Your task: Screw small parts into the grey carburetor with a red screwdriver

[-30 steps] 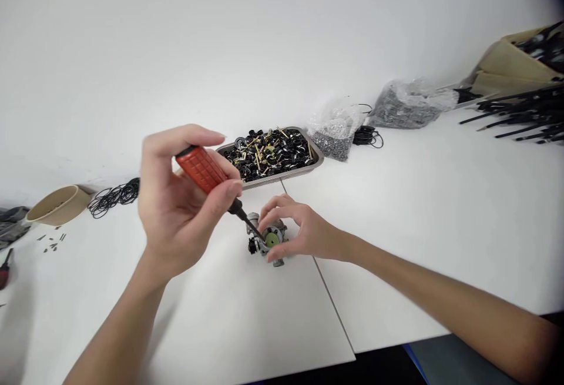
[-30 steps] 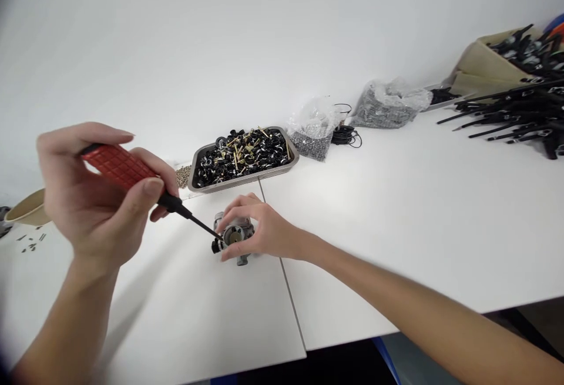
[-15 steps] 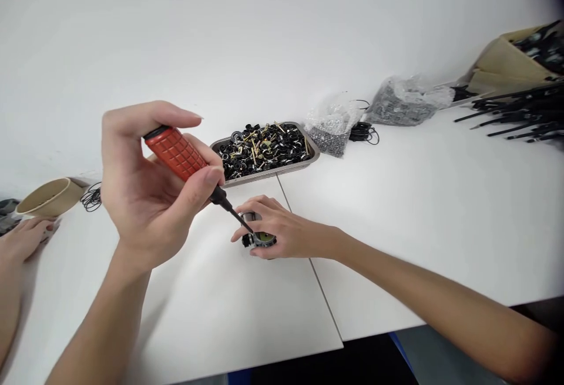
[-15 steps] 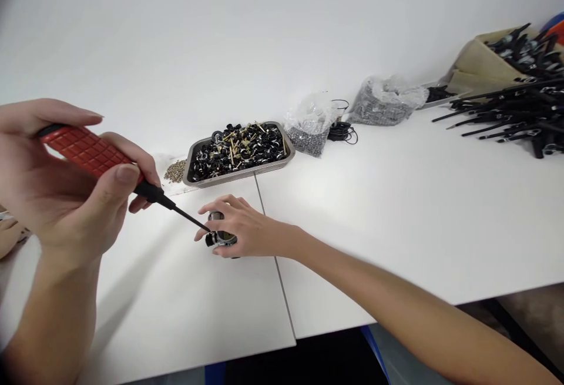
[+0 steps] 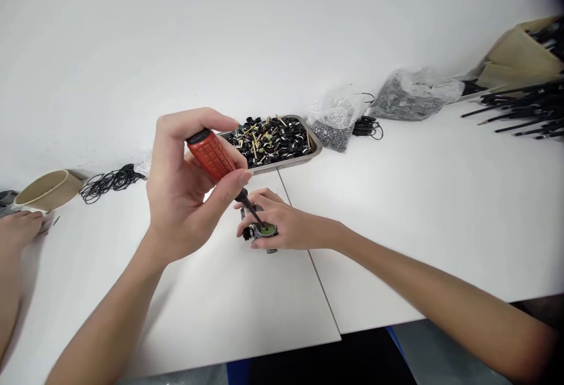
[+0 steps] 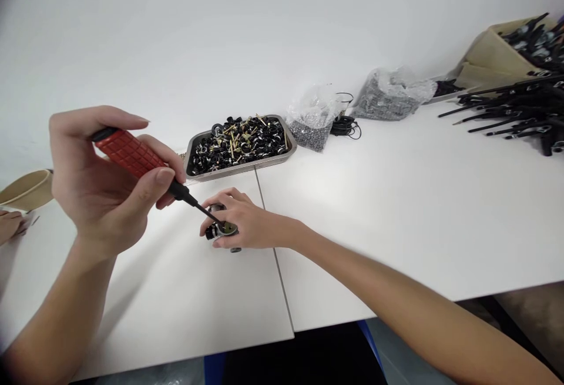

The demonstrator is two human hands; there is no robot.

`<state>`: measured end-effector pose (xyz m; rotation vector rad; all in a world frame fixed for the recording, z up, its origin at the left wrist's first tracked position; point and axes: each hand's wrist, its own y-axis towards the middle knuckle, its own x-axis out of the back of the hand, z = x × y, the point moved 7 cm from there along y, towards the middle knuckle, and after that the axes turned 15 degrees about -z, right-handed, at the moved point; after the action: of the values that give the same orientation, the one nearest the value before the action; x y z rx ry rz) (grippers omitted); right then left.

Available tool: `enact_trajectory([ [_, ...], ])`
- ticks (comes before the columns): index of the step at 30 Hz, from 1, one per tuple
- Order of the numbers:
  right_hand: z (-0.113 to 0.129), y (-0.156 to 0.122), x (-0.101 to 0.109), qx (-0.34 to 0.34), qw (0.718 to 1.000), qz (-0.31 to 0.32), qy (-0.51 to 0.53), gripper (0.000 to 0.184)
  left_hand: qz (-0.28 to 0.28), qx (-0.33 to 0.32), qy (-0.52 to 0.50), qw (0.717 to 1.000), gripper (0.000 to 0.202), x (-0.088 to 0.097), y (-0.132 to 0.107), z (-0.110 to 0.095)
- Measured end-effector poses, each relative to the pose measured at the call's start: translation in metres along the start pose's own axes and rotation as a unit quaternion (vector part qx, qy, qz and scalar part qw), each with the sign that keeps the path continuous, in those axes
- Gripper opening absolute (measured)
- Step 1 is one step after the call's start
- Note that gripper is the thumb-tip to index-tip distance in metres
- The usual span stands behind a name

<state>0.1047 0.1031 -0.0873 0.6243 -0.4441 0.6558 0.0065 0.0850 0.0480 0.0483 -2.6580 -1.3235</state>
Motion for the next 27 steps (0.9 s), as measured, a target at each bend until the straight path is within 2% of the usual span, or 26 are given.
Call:
enact_trajectory([
  [5,-0.002,0.000,0.000,-0.007,1.000,0.001,0.010,0.025,0.010,0.007,0.023,1.000,0.035,-0.004,-0.003,0.001],
  [11,-0.002,0.001,0.000,0.002,1.000,-0.003,0.010,0.023,0.027,-0.035,0.039,0.998,0.042,-0.011,-0.004,-0.002],
  [27,-0.004,0.000,0.000,0.012,1.000,-0.014,0.012,0.026,0.063,-0.052,0.008,0.997,0.042,-0.014,-0.009,-0.008],
])
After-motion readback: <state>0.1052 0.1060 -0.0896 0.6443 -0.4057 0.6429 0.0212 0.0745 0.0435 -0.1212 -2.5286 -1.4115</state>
